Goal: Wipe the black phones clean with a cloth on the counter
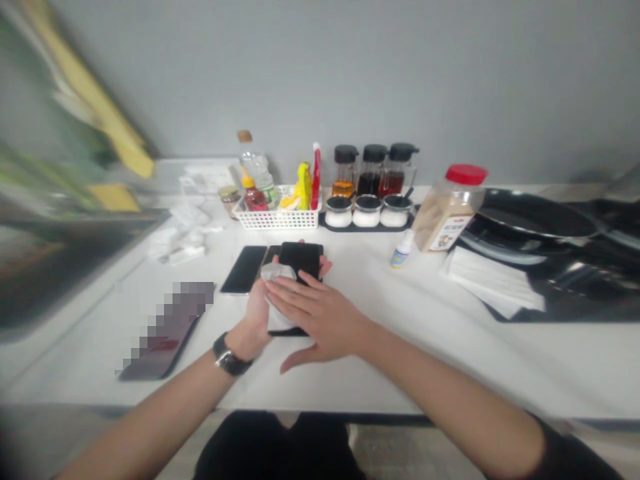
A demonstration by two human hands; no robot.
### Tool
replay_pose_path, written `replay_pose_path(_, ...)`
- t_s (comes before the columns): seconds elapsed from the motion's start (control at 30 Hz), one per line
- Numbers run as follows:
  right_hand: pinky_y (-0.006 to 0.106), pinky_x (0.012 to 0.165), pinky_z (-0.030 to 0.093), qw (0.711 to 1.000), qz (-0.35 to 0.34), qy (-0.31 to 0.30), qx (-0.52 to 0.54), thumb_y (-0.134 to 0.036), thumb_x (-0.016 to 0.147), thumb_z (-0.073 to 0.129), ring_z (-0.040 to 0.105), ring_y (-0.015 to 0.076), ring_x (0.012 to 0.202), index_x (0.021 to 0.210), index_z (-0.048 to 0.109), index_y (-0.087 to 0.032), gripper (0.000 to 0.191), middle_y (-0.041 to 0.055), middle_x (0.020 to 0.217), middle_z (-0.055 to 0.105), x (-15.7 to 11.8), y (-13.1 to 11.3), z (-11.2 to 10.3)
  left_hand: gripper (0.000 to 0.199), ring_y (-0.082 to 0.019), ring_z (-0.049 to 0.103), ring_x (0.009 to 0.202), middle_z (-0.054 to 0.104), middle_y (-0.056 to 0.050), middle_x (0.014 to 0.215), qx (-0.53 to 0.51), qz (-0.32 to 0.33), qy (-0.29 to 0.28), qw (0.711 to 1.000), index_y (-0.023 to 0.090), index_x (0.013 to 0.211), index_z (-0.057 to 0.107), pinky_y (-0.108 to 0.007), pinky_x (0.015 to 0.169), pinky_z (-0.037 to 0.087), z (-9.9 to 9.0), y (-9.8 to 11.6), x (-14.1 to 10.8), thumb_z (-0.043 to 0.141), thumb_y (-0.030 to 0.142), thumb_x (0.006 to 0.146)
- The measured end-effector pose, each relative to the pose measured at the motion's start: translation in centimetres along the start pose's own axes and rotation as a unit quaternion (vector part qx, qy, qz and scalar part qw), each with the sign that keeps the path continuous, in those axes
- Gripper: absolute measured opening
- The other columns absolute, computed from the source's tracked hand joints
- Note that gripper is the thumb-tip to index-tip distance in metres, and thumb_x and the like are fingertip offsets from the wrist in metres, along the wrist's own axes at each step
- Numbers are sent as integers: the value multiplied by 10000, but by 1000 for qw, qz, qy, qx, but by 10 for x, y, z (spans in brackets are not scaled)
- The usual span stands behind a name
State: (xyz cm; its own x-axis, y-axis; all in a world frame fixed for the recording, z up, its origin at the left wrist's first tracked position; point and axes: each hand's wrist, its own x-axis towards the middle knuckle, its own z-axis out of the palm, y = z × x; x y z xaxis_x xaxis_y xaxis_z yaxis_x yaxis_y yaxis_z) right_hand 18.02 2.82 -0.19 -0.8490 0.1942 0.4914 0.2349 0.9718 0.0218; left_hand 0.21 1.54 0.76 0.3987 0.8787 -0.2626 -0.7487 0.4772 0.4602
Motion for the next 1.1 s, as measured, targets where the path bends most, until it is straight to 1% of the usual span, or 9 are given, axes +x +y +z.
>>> replay_pose_path(0.1,527,1397,137,1000,-20,10,-7,-783,1039,392,433,259,1615,1736,207,-121,979,171,1675,512,-2,5,-5,782,-335,794,1134,818,-193,1176,-22,-23,-8,999,108,1531,620,-461,1066,601,6,3,-4,388,676,1047)
replay_pose_path(0.27,682,1356,146,987,147,9,-62,-859,981,361,316,379,1662,1749,133,-120,1090,226,1757,340,-5,26,-15,548,-273,782,1180,825,-125,1220,-29,34,60,997,128,1558,591,-396,1172,526,24,-8,-3,425,404,1115)
replay_pose_path(0.37,651,1365,150,995,95,-13,-23,-891,948,405,262,371,1682,1742,108,-72,1179,242,1768,301,0,10,-4,537,-267,763,1234,817,-127,1258,-35,56,69,995,124,1567,578,-371,1193,505,20,-8,0,452,351,1097)
replay_pose_path(0.5,578,1383,163,1000,-24,-9,18,-809,1002,451,397,294,1633,1743,109,-97,1084,199,1701,467,1,-3,0,704,-304,755,1252,816,-184,1219,-49,31,38,998,84,1524,611,-408,1171,530,15,5,-2,370,582,1089)
replay_pose_path(0.57,613,1379,149,1000,12,2,-9,-809,1013,404,434,304,1612,1748,106,-137,1040,188,1699,474,-2,6,-6,710,-309,763,1230,818,-177,1209,-47,42,38,997,83,1517,616,-421,1149,546,17,7,-3,386,601,1088)
replay_pose_path(0.7,734,1342,114,987,148,13,-66,-873,972,320,367,401,1635,1746,122,-112,1102,232,1739,372,-4,18,-13,549,-287,782,1169,820,-133,1224,-44,38,47,997,125,1517,628,-409,1130,554,21,-2,-2,410,432,1118)
replay_pose_path(0.83,597,1375,194,999,37,-4,-3,-908,941,389,333,336,1660,1737,101,-54,1202,230,1740,377,0,2,-2,653,-298,792,1144,830,-161,1159,-8,6,34,999,100,1506,637,-431,1132,557,16,0,-3,380,537,1095)
replay_pose_path(0.93,553,1385,184,999,-37,1,12,-822,1004,418,425,280,1618,1747,75,-115,1081,181,1692,489,-1,2,-3,787,-306,812,1065,834,-188,1103,-2,-17,9,1000,64,1460,663,-431,1045,608,14,9,-6,328,663,1075)
replay_pose_path(1.1,693,1361,90,991,117,30,-59,-849,999,293,403,370,1622,1751,116,-134,1052,215,1724,417,-5,26,-18,563,-253,817,1011,845,-123,1046,-21,17,37,999,76,1455,663,-374,1062,587,20,3,-4,362,431,1139)
